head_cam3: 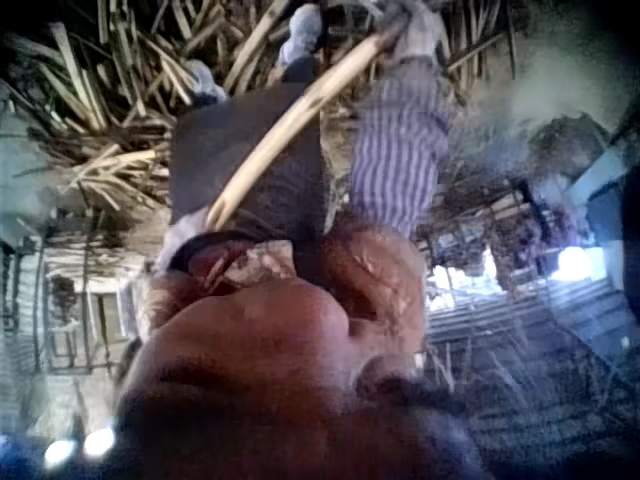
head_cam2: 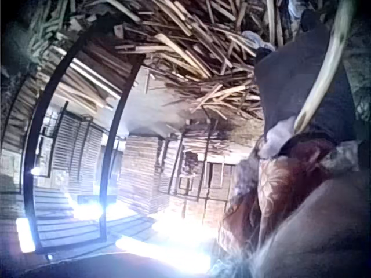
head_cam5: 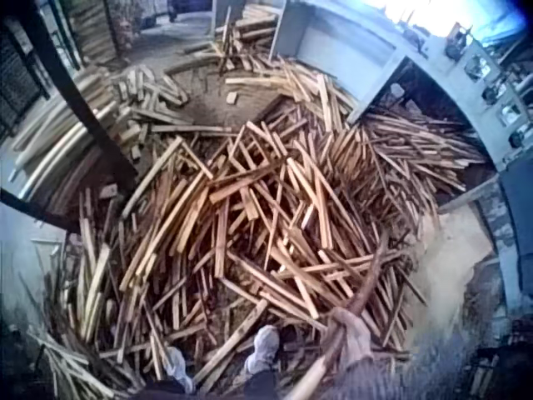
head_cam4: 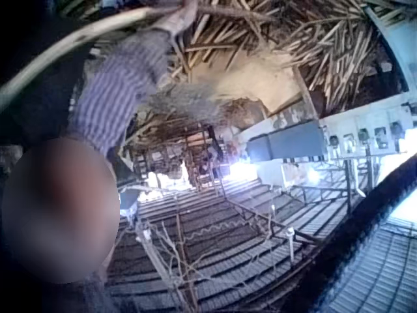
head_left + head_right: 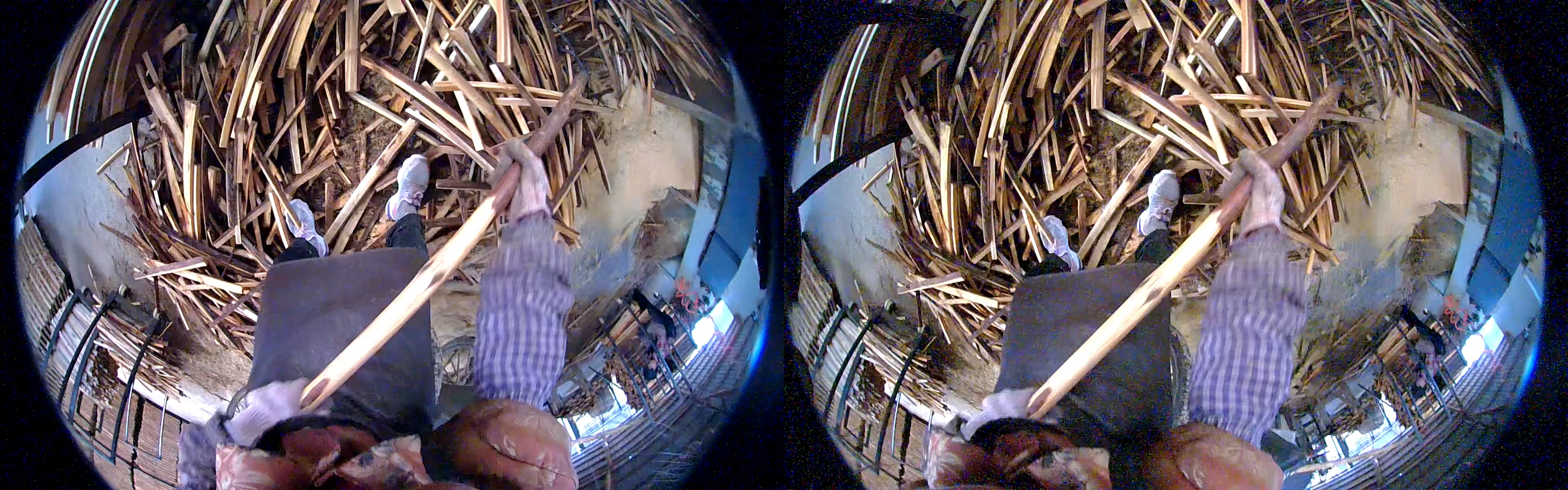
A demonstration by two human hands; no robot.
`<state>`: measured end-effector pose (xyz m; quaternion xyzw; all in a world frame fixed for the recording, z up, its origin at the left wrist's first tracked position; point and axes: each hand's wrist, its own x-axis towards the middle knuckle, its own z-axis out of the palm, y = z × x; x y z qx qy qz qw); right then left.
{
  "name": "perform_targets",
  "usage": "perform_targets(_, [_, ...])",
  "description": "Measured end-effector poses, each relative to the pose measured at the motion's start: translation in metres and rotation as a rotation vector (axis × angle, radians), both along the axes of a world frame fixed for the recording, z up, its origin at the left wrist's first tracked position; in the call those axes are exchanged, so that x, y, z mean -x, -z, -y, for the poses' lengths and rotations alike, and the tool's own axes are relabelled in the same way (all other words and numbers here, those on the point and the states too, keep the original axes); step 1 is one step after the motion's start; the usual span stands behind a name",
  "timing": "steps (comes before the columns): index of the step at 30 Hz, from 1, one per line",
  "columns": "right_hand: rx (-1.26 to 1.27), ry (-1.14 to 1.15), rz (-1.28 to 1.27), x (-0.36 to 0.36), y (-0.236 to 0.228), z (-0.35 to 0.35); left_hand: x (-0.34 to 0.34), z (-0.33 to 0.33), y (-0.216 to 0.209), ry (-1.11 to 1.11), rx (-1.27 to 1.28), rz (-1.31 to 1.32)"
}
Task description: The person uses a pitchfork to gather and lift a large pile of thin wooden sticks from the floor. They then move to a metal cart and use a shovel to transfer the sticks into the cart, organizing the material in a workshop setting.
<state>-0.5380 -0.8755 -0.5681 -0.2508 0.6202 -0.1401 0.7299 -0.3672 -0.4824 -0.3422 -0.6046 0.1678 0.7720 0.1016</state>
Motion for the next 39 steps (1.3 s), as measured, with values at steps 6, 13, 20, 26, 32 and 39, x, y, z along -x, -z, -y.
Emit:
perform_targets(6, [0.012,0.057,-0.187,-0.035,-0.031,-0.035,-0.047,-0.012,-0.023,0.067,0.025,0.079])
perform_targets(13, [-0.045,0.086,-0.285,-0.023,0.027,0.037,-0.023,0.060,0.031,0.008,0.011,0.103])
perform_targets(20, [-0.111,0.067,-0.227,-0.015,0.051,0.056,-0.015,0.108,0.025,0.037,-0.060,0.156])
perform_targets(26, [-0.075,0.002,-0.216,0.001,0.031,0.057,0.009,0.105,-0.007,-0.036,0.061,0.286])
perform_targets(32, [0.010,0.067,-0.144,-0.010,-0.036,-0.034,0.013,-0.042,-0.010,-0.032,0.187,0.246])
perform_targets(39, [0.053,0.154,-0.227,-0.086,-0.125,-0.235,-0.077,-0.233,-0.060,-0.081,0.058,0.340])
